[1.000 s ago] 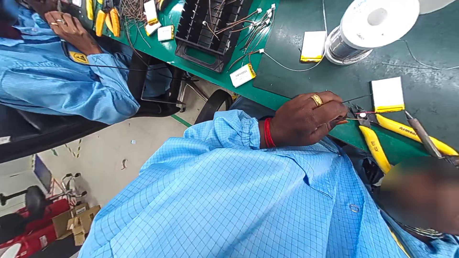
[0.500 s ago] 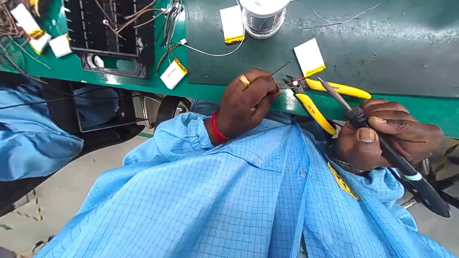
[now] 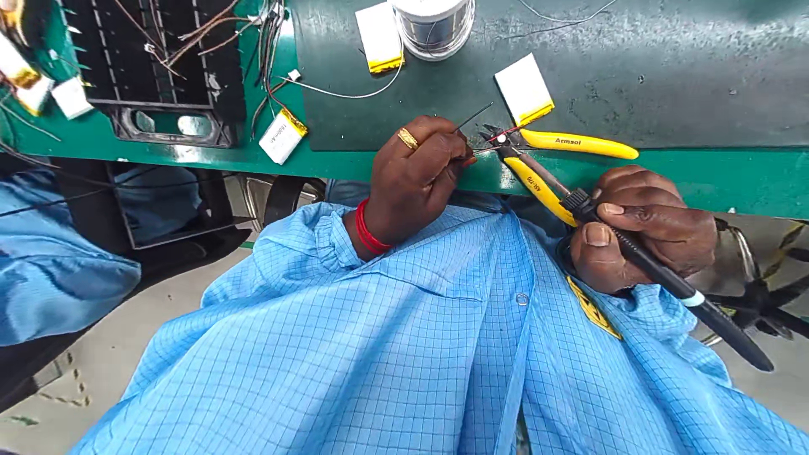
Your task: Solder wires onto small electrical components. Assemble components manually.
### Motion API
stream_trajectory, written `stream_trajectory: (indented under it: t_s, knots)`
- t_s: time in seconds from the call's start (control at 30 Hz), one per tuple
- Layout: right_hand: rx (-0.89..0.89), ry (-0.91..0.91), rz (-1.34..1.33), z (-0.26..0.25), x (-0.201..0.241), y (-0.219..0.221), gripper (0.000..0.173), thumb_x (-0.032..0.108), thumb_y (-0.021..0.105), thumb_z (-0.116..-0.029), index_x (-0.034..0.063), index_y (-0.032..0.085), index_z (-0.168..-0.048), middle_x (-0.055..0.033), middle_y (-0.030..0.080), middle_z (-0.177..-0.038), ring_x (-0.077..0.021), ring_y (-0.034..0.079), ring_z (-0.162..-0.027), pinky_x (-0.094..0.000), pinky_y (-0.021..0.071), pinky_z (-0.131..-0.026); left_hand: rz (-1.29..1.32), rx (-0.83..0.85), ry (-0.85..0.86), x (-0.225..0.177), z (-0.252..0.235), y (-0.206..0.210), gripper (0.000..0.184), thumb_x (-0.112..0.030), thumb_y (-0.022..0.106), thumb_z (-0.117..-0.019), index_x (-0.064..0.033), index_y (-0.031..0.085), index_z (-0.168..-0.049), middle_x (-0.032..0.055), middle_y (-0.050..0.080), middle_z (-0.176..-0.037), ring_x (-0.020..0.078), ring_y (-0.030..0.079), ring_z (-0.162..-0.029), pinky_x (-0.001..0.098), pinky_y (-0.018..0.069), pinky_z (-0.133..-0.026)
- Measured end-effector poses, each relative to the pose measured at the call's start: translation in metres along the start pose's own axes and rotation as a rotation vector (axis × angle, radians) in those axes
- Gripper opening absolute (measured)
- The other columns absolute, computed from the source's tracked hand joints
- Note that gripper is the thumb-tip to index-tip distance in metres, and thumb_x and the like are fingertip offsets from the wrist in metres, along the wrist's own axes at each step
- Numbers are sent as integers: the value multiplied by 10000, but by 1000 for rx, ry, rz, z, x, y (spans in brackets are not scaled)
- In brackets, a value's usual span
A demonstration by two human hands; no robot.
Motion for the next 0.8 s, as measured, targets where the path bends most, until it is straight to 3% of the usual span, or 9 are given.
stream_trajectory:
  t_s: [0.8]
  knots:
    - [27, -34, 48, -1, 1, 4, 156, 253, 589, -977, 113, 609, -912, 22, 545, -760, -71, 560, -730, -239, 480, -736, -38, 7, 3, 0, 0, 0, 125, -55, 643, -990, 36, 694, -922, 178, 678, -993, 164, 653, -966, 228, 519, -876]
Point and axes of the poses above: each hand's wrist, its own z-axis away from the middle knuckle, its own y-axis out of the palm, x = y × z, the point moved 6 cm from there along -z, towards the middle knuckle
